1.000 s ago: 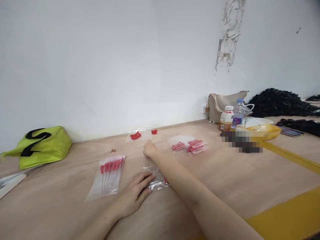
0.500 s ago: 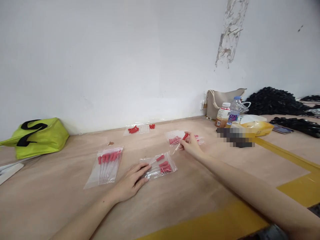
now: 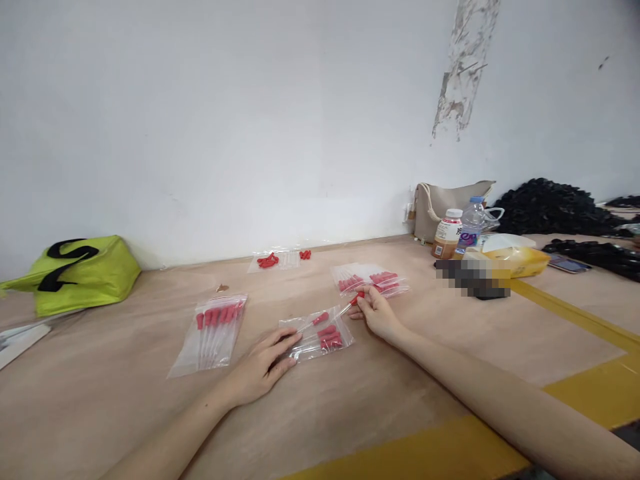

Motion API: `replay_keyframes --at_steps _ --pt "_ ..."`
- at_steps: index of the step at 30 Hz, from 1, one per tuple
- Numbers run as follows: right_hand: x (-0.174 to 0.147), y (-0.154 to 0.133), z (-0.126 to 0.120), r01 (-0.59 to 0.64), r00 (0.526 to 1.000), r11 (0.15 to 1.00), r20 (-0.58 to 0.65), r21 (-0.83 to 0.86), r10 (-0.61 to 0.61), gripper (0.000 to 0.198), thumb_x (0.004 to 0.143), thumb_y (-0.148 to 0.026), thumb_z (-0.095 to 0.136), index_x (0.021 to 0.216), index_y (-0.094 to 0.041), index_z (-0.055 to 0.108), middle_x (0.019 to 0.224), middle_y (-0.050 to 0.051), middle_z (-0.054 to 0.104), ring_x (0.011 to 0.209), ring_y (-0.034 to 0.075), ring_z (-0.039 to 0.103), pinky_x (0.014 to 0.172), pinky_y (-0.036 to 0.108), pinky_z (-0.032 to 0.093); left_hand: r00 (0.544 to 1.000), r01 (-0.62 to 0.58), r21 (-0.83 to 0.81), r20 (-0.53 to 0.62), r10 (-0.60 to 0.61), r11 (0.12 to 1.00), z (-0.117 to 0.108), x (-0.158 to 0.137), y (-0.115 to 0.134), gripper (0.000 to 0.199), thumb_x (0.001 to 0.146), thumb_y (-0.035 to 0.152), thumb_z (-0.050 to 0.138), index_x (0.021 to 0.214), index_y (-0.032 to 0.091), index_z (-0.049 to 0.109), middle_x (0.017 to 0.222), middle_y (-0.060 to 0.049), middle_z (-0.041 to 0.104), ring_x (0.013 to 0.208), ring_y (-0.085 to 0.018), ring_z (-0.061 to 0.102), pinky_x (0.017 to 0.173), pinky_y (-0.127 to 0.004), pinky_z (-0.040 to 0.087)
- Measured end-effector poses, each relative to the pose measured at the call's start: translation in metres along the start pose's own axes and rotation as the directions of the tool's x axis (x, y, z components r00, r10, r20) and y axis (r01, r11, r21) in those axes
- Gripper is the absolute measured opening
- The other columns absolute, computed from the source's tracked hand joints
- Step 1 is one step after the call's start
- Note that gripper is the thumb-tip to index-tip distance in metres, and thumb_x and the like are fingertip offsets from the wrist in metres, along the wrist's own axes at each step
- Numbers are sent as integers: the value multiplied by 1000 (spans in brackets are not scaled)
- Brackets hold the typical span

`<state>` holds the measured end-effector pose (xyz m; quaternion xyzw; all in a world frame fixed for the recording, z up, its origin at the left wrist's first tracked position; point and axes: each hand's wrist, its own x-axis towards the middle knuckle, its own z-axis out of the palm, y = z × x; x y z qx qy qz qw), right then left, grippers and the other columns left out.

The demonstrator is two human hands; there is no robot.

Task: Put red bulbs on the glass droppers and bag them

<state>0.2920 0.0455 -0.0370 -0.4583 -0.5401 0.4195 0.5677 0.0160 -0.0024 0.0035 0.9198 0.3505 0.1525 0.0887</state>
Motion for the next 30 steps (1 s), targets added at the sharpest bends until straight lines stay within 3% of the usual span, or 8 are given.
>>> replay_keyframes --at_steps 3,6,8,15,23,30 --pt "-3 -3 -7 70 997 985 53 -161 -62 15 76 -24 46 90 -18 48 77 2 56 63 13 57 63 31 50 1000 3 -4 4 -3 1000 0 0 0 39 89 32 37 128 29 37 128 -3 42 115 -21 41 96 -37 36" --pt "-6 -9 -12 223 974 878 133 -423 -184 14 71 -24 54 83 -17 58 78 2 57 67 13 54 66 31 46 1000 20 -11 3 -20 1000 0 0 0 42 89 32 37 130 28 33 130 -4 41 117 -21 39 97 -38 35" --pt "-8 -13 -12 296 954 810 195 -506 -227 12 70 -22 57 80 -18 61 79 2 58 66 12 52 66 29 44 1000 29 -23 -5 -30 999 -1 0 2 45 89 32 38 133 28 27 132 -4 39 118 -21 38 97 -38 35" --pt "-9 -11 4 294 953 848 207 -440 -223 26 65 -16 58 90 -18 48 78 0 58 65 11 53 61 25 43 1000 26 -25 -15 -27 999 -1 0 3 47 88 31 39 133 27 26 132 -4 39 118 -21 39 96 -37 36" --pt "-9 -13 14 293 955 839 182 -458 -234 21 65 -13 55 83 -19 45 77 0 59 69 12 55 62 25 43 999 15 -23 -39 -16 1000 -1 0 1 45 87 33 40 131 28 29 130 -4 42 115 -22 43 95 -37 38" --pt "-8 -7 13 337 918 874 329 -349 -223 24 74 -17 49 97 -19 44 74 0 61 72 14 58 65 26 44 999 20 -19 -47 -21 1000 0 1 1 43 88 33 40 130 27 32 129 -5 43 115 -22 42 95 -39 37"
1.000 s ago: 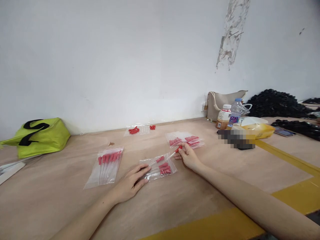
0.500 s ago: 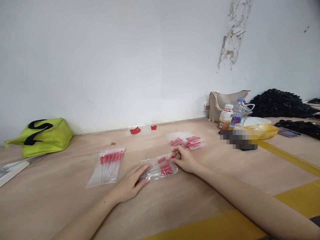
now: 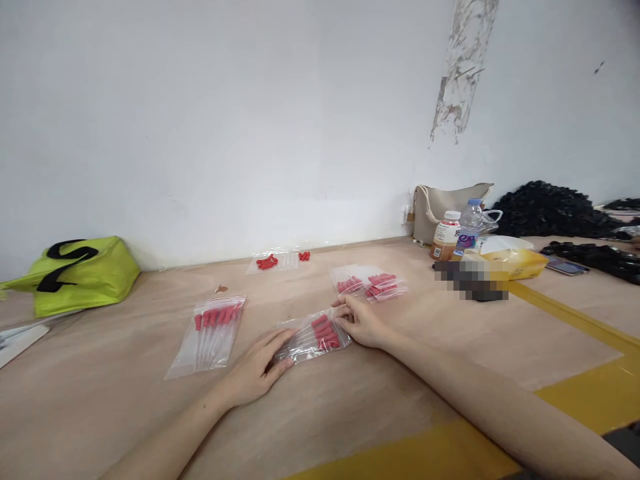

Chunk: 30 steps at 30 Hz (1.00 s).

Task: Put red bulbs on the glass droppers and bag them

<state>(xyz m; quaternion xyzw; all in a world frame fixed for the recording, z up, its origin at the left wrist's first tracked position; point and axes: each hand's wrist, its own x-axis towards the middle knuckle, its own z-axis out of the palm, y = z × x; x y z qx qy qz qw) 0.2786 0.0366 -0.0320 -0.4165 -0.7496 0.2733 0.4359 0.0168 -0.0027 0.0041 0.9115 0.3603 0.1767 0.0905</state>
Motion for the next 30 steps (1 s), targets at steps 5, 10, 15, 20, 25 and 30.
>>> replay_keyframes --at_steps 5,10,15,20,25,30 --pt "-5 -2 -15 65 998 985 -12 -158 -67 28 73 -12 48 100 -19 51 82 3 57 72 14 55 65 27 44 999 -4 0 42 4 1000 -1 -2 -1 39 89 33 37 128 28 37 130 -4 43 116 -21 41 97 -39 35" --pt "-8 -8 -34 312 949 871 89 -380 -301 33 70 -10 55 98 -25 61 101 6 50 94 19 48 82 35 40 988 -97 58 128 89 994 -4 9 -16 38 90 29 34 128 31 38 134 -2 37 123 -20 33 99 -39 33" --pt "-10 -13 -32 359 933 835 174 -416 -314 18 76 -21 53 88 -26 66 87 5 56 86 18 50 77 34 41 984 80 291 -176 -29 953 0 42 -35 30 87 25 40 114 25 53 127 -6 45 120 -27 35 99 -50 24" --pt "-15 -20 -27 389 919 838 223 -384 -325 23 73 -27 58 95 -25 64 87 5 58 85 18 51 78 34 40 942 165 109 -311 -124 980 13 45 -9 30 86 35 41 104 19 57 117 -8 51 107 -22 49 93 -39 38" --pt "-15 -23 -22 366 931 821 156 -438 -331 25 73 -28 57 97 -24 63 89 5 58 83 17 51 76 32 39 970 27 58 -242 -12 998 24 28 24 47 72 47 57 111 20 52 117 -8 51 104 -25 50 90 -37 41" --pt "-1 -23 -10 378 919 718 141 -585 -369 18 73 -29 58 88 -24 66 83 4 58 75 15 52 69 28 36 975 -13 -26 -223 7 1000 24 38 19 24 78 25 51 101 19 52 98 -5 57 89 -18 55 79 -31 44"
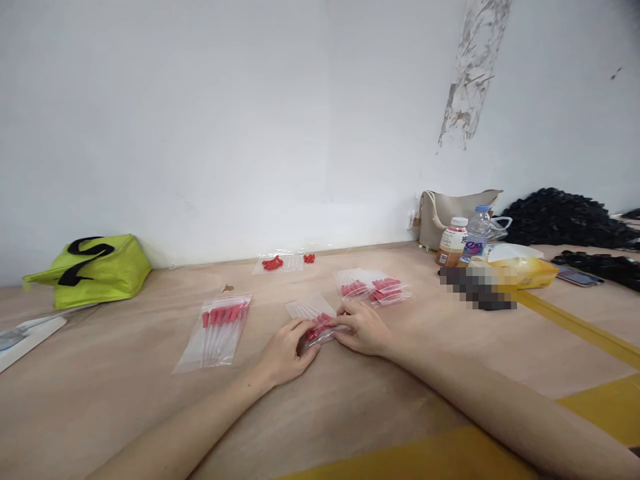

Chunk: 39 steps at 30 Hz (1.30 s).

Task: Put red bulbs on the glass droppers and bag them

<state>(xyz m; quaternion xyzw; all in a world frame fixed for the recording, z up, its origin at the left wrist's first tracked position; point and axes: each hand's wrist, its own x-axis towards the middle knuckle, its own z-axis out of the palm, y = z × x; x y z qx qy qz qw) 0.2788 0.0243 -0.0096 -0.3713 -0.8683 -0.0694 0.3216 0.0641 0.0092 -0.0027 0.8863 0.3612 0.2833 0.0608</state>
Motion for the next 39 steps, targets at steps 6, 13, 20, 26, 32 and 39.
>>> replay_keyframes --at_steps 6,13,20,26,32,39 --pt "19 -7 19 81 996 984 -12 -161 -84 17 72 -34 60 84 -24 66 79 2 59 69 13 51 65 28 31 998 30 -98 66 -24 995 -6 5 -13 24 74 27 56 94 19 45 94 -2 57 71 -15 53 64 -28 45" --pt "18 -13 33 -18 999 999 -35 -32 17 14 77 -27 55 86 -24 65 79 1 57 70 11 52 62 23 34 990 -141 38 -3 142 989 -2 -1 -25 10 84 20 45 87 18 55 90 -2 62 78 -14 58 70 -26 46" --pt "6 6 14 62 997 997 -37 39 -61 17 75 -26 58 89 -19 64 82 4 58 76 13 51 66 25 36 940 -322 260 -28 341 910 0 -3 -35 22 87 16 39 84 16 60 90 -4 65 76 -13 63 67 -24 50" --pt "1 16 9 205 977 965 -22 -166 -211 17 80 -22 49 78 -20 66 67 2 59 67 13 48 63 28 29 852 -476 467 34 522 745 -5 6 -43 25 88 13 36 79 12 59 91 -7 65 73 -15 63 63 -27 52" --pt "0 14 14 212 975 962 -35 -173 -221 22 80 -36 51 84 -20 65 70 3 59 70 14 48 68 29 28 784 -526 539 9 620 657 0 13 -47 21 88 12 37 93 11 58 94 -9 65 78 -16 63 68 -27 53" --pt "-2 19 7 303 945 895 -20 -327 -327 20 82 -29 47 76 -18 62 66 3 57 71 14 45 68 31 26 781 -532 592 69 620 605 1 10 -51 25 88 7 34 82 9 58 86 -10 65 70 -15 62 62 -26 52"
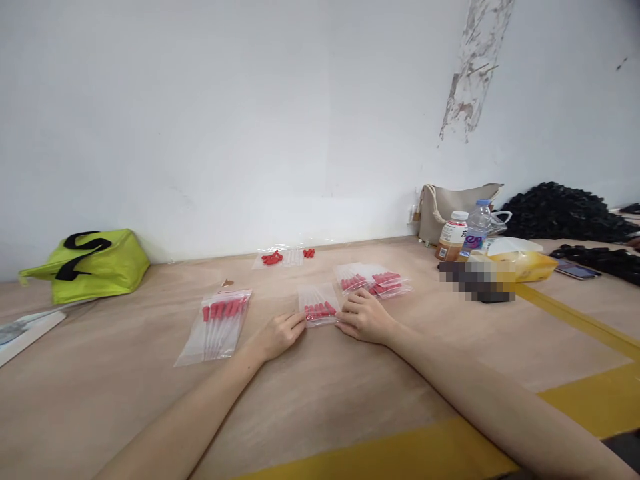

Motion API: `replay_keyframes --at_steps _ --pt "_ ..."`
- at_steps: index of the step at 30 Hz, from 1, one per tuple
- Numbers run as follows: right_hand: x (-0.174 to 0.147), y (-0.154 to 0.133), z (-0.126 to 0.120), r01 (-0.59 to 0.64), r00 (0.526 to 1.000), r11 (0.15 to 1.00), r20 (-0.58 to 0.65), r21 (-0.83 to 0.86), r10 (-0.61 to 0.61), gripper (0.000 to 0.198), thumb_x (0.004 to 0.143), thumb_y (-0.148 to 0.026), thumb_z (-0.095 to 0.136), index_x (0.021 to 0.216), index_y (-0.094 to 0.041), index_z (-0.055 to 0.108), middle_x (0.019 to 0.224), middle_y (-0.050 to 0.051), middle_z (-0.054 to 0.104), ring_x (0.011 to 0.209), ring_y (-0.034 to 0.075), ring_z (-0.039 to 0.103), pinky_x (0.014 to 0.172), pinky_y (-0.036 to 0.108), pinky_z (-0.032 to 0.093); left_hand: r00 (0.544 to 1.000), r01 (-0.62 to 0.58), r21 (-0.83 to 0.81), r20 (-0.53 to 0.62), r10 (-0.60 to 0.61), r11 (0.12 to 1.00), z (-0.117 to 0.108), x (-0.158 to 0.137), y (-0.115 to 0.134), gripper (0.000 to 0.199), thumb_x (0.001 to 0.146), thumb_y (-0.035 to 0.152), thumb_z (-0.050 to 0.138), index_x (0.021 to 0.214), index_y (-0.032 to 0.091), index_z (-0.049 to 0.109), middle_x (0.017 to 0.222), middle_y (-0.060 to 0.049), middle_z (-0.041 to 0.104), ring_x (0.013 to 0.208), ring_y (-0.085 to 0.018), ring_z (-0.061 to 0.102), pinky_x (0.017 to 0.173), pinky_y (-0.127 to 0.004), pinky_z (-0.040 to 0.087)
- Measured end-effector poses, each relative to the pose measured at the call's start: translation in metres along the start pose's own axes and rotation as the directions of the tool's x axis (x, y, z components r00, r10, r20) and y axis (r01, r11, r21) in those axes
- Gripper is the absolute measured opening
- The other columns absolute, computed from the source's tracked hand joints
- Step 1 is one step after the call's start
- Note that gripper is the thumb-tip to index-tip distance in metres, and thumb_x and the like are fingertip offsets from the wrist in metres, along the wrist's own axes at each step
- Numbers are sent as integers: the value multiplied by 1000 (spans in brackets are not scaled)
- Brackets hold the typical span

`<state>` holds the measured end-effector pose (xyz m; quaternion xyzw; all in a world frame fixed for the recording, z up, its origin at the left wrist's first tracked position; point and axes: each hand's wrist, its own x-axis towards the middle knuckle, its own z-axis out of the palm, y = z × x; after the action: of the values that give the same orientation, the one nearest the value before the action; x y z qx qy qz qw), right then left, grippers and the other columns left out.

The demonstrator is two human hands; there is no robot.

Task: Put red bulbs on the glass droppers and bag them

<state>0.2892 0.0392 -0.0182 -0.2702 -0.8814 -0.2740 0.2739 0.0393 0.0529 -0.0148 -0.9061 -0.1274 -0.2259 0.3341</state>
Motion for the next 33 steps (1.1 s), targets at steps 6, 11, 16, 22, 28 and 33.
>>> replay_keyframes --at_steps 6,11,16,22,28,33 --pt "0 0 -1 41 999 994 0 -98 -41 23 83 -19 44 65 -17 58 59 2 53 66 13 40 66 31 25 998 25 5 53 -25 1000 -3 0 2 24 88 9 35 78 10 57 84 -9 64 68 -15 61 60 -27 51" --pt "0 0 2 48 999 992 -9 -113 -49 23 83 -15 44 64 -17 57 59 1 53 66 13 40 66 31 25 1000 17 -13 13 -17 1000 -2 -1 1 22 87 9 36 83 10 57 85 -9 64 73 -15 61 65 -27 51" --pt "2 0 1 45 999 992 -25 -119 -49 25 83 -14 44 61 -16 56 59 2 52 66 13 39 66 31 26 999 36 -22 -35 -37 999 -3 -2 1 19 86 11 41 78 11 58 83 -7 66 70 -15 61 63 -27 51" --pt "3 0 1 66 997 988 -35 -140 -72 26 83 -15 43 60 -16 55 58 2 52 65 13 39 65 31 26 997 -6 -3 -82 6 1000 -8 6 1 20 87 8 39 86 11 59 88 -8 67 75 -16 62 67 -29 51" --pt "9 -8 2 43 996 992 -70 -118 -51 23 83 -19 44 65 -16 57 61 2 53 67 13 40 65 31 26 997 12 -11 -78 -13 1000 -8 8 2 21 87 8 39 82 10 59 84 -8 67 75 -16 62 69 -30 51" --pt "27 -24 13 73 988 991 -125 -111 -87 17 83 -17 44 74 -17 59 66 2 55 67 13 41 63 30 26 994 56 -37 -89 -59 998 -8 7 4 23 87 9 38 80 12 60 82 -7 67 74 -16 62 68 -30 51"
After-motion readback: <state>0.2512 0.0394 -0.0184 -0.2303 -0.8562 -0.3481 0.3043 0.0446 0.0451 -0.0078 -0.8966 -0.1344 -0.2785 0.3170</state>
